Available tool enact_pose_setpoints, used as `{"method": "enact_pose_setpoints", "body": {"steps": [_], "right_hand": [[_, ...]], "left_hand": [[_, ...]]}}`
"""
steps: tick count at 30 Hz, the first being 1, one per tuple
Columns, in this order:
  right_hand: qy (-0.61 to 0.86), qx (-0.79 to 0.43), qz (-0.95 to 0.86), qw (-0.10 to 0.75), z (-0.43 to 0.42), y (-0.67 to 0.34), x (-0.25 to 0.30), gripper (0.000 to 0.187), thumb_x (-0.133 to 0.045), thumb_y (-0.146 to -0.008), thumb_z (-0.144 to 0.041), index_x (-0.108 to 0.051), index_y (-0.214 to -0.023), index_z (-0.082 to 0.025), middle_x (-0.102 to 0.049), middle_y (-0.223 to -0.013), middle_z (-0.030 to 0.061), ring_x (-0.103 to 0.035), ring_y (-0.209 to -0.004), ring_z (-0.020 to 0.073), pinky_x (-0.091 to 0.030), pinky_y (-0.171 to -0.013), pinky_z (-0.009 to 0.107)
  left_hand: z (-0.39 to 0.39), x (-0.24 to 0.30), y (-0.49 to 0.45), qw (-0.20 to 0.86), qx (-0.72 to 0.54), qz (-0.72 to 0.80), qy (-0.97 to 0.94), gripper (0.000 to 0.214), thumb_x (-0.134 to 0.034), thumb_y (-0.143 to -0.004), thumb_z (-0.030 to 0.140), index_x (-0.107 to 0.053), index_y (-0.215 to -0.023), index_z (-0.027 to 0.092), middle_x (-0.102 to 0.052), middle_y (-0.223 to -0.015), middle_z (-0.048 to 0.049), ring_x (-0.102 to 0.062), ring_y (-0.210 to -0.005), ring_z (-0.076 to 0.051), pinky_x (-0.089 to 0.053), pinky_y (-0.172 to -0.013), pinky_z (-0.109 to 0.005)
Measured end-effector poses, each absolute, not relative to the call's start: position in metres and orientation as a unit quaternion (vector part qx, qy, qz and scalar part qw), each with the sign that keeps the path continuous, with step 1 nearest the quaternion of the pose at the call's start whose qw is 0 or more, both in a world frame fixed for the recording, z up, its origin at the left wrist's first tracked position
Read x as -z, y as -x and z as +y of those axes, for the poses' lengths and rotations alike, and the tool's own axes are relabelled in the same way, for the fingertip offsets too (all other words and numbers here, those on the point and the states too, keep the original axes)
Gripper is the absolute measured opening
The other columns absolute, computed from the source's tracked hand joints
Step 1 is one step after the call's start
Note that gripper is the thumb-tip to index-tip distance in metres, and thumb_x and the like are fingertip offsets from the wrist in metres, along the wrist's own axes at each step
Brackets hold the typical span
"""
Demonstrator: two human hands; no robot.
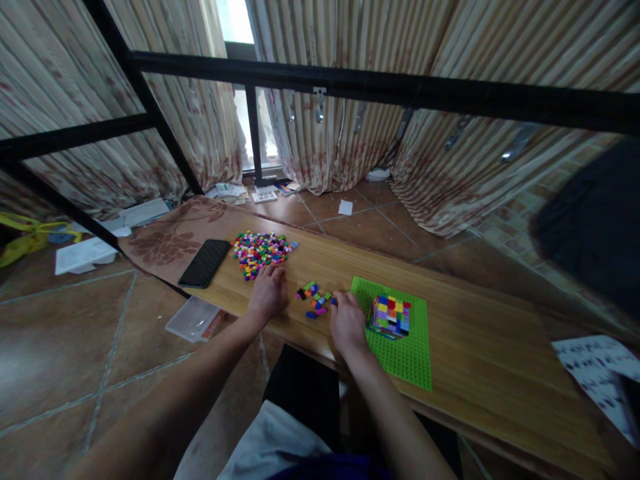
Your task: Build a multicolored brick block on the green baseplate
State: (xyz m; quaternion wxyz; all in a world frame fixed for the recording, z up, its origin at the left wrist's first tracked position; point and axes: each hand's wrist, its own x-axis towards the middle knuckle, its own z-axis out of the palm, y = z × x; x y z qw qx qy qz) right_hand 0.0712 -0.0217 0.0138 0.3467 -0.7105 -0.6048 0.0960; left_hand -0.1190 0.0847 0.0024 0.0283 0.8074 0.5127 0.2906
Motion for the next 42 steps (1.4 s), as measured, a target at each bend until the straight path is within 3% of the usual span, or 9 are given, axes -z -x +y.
{"method": "enact_pose_setpoints", "body": {"steps": [6,11,17,26,34,42], "right_hand": [[0.721,-0.094,-0.612,0.312,-0.015,-0.069,-0.017,0.023,-0.044,-0.082,-0.009,-0.063,-0.082,-0.022,-0.062,-0.086,0.0088,-0.056,-0.081,0.0232,-0.045,-0.075,0.035],[0.712,-0.106,-0.593,0.361,-0.035,-0.066,-0.035,0.017,-0.047,-0.085,-0.016,-0.064,-0.088,-0.02,-0.064,-0.087,0.0078,-0.06,-0.081,0.0214,-0.047,-0.076,0.034],[0.693,-0.169,-0.545,0.441,-0.083,-0.071,-0.053,0.014,-0.053,-0.081,-0.02,-0.065,-0.088,-0.019,-0.065,-0.08,0.0041,-0.062,-0.069,0.0165,-0.05,-0.067,0.029],[0.713,-0.178,-0.462,0.496,-0.131,-0.118,-0.059,0.022,-0.057,-0.082,-0.03,-0.066,-0.1,-0.022,-0.07,-0.096,0.0048,-0.066,-0.081,0.0174,-0.053,-0.074,0.031],[0.749,-0.167,-0.404,0.497,-0.129,-0.149,-0.059,0.029,-0.058,-0.083,-0.037,-0.065,-0.105,-0.019,-0.072,-0.093,0.0066,-0.067,-0.082,0.0193,-0.053,-0.074,0.033],[0.678,-0.163,-0.562,0.446,-0.117,-0.092,-0.057,0.017,-0.055,-0.086,-0.026,-0.066,-0.098,-0.022,-0.07,-0.094,0.0042,-0.066,-0.083,0.0167,-0.051,-0.076,0.028]], "left_hand": [[0.085,-0.002,0.121,0.024,-0.294,0.505,-0.811,0.026,-0.044,-0.085,0.017,-0.062,-0.104,0.017,-0.061,-0.109,-0.0136,-0.053,-0.106,-0.028,-0.045,-0.096,-0.046],[0.087,-0.002,0.122,0.022,-0.299,0.504,-0.81,0.025,-0.043,-0.086,0.019,-0.062,-0.102,0.017,-0.06,-0.107,-0.0136,-0.054,-0.103,-0.028,-0.045,-0.096,-0.044],[0.088,-0.004,0.122,0.012,-0.29,0.5,-0.816,0.024,-0.043,-0.085,0.019,-0.062,-0.1,0.017,-0.061,-0.107,-0.0138,-0.053,-0.104,-0.029,-0.044,-0.097,-0.045],[0.089,-0.002,0.122,-0.002,-0.292,0.5,-0.815,0.025,-0.042,-0.085,0.019,-0.062,-0.101,0.017,-0.061,-0.108,-0.0137,-0.054,-0.104,-0.029,-0.043,-0.098,-0.045],[0.089,0.0,0.122,-0.011,-0.288,0.502,-0.815,0.026,-0.043,-0.085,0.018,-0.062,-0.102,0.016,-0.061,-0.108,-0.0139,-0.053,-0.104,-0.028,-0.044,-0.098,-0.044],[0.087,0.0,0.121,-0.01,-0.287,0.51,-0.811,0.024,-0.043,-0.087,0.017,-0.063,-0.101,0.015,-0.061,-0.107,-0.0127,-0.054,-0.101,-0.026,-0.046,-0.094,-0.041]]}}
